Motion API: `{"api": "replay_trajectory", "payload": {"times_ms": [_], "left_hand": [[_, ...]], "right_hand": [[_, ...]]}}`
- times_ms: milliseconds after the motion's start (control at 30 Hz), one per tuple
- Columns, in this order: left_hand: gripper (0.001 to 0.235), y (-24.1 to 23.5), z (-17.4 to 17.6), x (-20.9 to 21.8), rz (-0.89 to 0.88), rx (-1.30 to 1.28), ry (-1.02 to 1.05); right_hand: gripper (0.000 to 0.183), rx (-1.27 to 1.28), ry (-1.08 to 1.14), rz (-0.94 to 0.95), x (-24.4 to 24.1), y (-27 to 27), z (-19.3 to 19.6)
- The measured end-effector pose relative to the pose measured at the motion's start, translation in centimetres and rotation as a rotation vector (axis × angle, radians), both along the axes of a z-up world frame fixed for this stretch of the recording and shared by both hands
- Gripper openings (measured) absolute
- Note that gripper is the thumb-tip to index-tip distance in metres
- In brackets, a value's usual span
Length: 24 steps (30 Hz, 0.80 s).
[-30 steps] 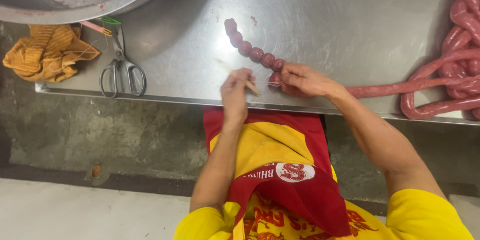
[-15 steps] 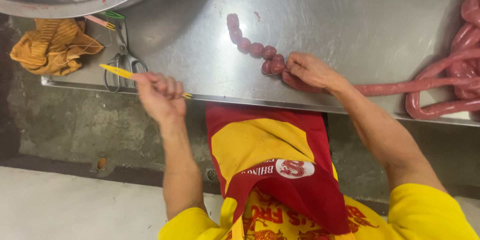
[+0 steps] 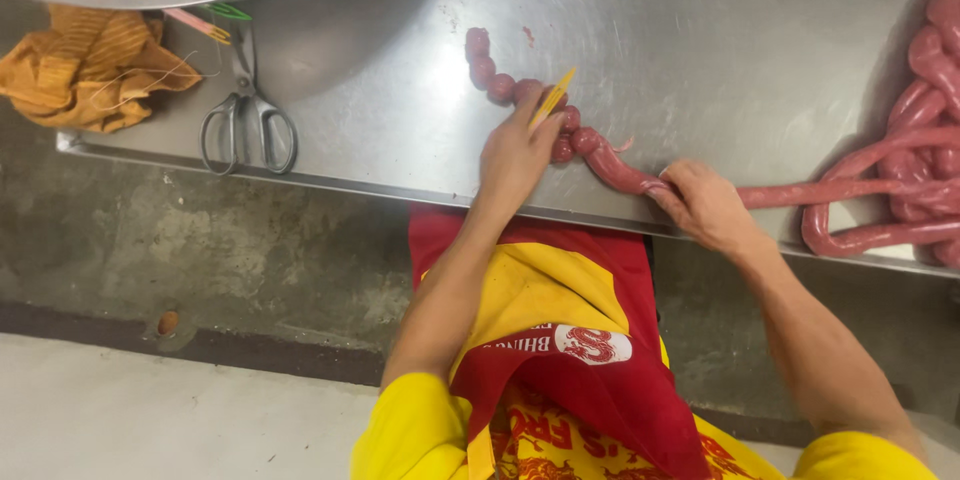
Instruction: The person ties lengths of sausage meat into individual links using white string and a small yellow plastic tool to help secure the knots, then cuts the finished links from the long casing using scissors.
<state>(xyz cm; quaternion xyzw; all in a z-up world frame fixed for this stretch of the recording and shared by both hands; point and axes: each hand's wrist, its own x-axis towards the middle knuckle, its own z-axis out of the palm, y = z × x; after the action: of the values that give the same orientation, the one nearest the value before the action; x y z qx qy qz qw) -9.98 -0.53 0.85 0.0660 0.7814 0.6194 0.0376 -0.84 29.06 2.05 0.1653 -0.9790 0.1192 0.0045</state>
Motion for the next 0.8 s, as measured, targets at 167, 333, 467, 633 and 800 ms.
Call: {"api": "replay_trajectory", "payload": {"times_ms": [167,333,467,633,800], "left_hand": [[0.035,0.1,-1.8,-7.4,0.093,-0.521,-0.020],[0.029,-4.3,-4.4,-17.8,0.185,-0.932,0.232],[0.029,-9.7,0.5,-18.7,0.104,-0.803,0.440],[0.028,-15.6,0.4,-9.6,0.223,-0.691,0.242],[0.033,-17.9,-2.3,-2.7,0.483,-0.750,0.109]], "right_hand": [[0.022,-0.507,-0.940,-0.317,-1.4,-1.5,3.9],[0.024,-0.656,-0.857,-0.096,-4.5,-9.4,5.2],[0.031,-0.448,-0.519,-0.031,-6.8,-14.1,3.8],[0.046,-0.236,-0.063,0.028,-1.4,-11.5,2.0],[0.050,-0.070,-0.033,-0.038,0.6,-7.7,0.2]]}}
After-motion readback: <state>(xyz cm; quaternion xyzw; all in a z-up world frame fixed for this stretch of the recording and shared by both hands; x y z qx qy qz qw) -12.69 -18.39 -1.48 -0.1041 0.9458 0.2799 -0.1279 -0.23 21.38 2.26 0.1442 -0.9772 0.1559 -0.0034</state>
